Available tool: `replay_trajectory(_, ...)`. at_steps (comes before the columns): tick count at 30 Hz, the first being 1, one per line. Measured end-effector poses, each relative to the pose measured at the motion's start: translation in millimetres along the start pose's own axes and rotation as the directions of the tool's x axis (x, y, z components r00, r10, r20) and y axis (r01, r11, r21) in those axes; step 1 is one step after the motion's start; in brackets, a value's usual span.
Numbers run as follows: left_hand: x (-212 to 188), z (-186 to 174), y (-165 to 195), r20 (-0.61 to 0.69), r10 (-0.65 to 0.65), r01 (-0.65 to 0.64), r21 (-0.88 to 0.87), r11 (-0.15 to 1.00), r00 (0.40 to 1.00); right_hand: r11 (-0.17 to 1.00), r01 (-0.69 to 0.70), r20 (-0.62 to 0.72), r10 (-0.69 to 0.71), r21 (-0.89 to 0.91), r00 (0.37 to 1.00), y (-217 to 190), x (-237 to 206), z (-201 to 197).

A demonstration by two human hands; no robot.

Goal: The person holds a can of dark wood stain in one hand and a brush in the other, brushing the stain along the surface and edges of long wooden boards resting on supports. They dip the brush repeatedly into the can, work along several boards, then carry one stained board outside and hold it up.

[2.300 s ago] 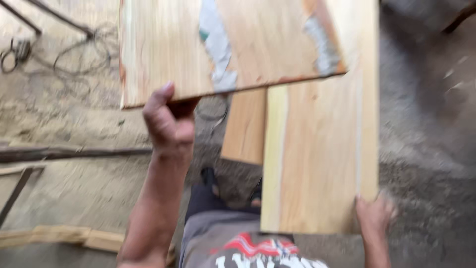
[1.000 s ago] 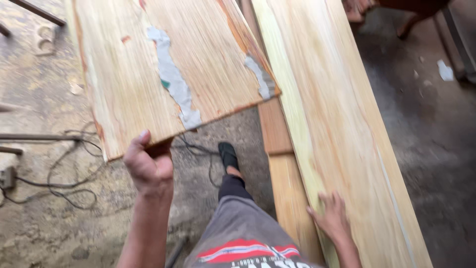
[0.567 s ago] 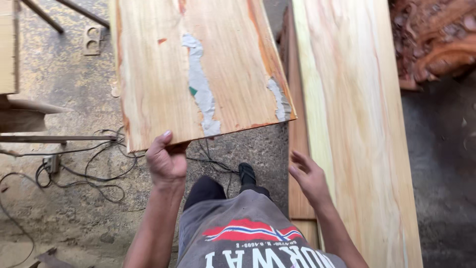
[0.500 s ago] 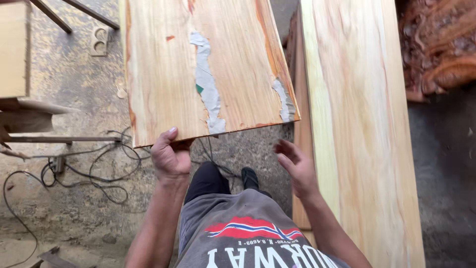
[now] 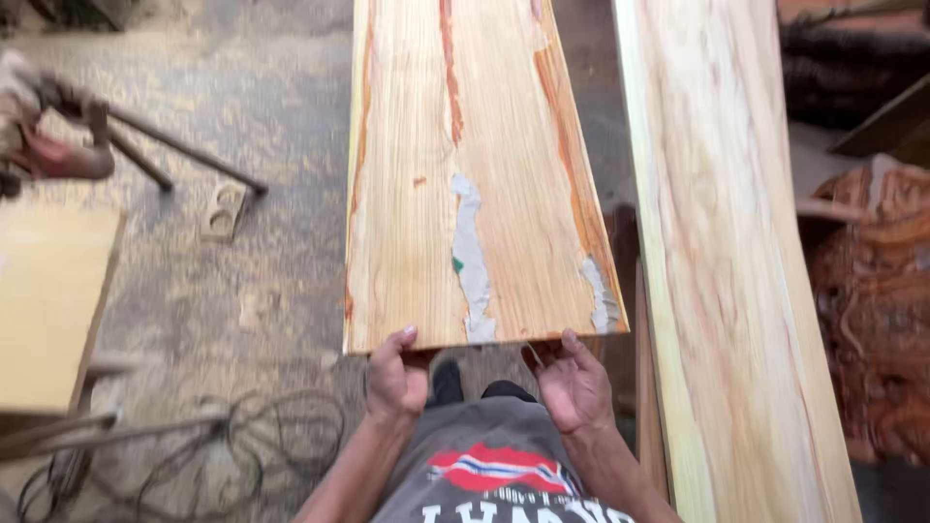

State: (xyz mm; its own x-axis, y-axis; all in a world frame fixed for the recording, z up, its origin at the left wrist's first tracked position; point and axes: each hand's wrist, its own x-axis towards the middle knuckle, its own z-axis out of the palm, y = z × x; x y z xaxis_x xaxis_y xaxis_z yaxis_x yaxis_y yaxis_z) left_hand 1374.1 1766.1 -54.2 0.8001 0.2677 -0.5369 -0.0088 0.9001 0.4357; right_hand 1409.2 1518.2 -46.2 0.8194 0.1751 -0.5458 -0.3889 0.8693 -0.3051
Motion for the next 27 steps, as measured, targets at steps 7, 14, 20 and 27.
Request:
replay_trajectory(7, 155, 83, 30, 0.053, -0.008, 0.012, -0.07, 0.997, 0.999, 0.978, 0.117, 0.015, -0.116, -0.175, 0.993, -41, 134, 99)
replay_trajectory(14, 306, 178, 52, 0.023, 0.033, -0.033, 0.025, 0.999, 0.999, 0.967, -0.007, -0.149, -0.032, -0.253, 0.988, -91, 285, 187)
replay_trajectory(20, 424, 276, 83, 0.032, 0.009, -0.01, 0.025, 1.0, 0.999, 0.99, -0.053, -0.145, 0.034, -0.133, 0.989, -132, 387, 272)
replay_trajectory(27, 576, 346, 107, 0.078, -0.103, 0.101, 0.026, 0.994, 0.992, 0.993, 0.057, -0.155, -0.073, -0.105, 0.985, -157, 523, 344)
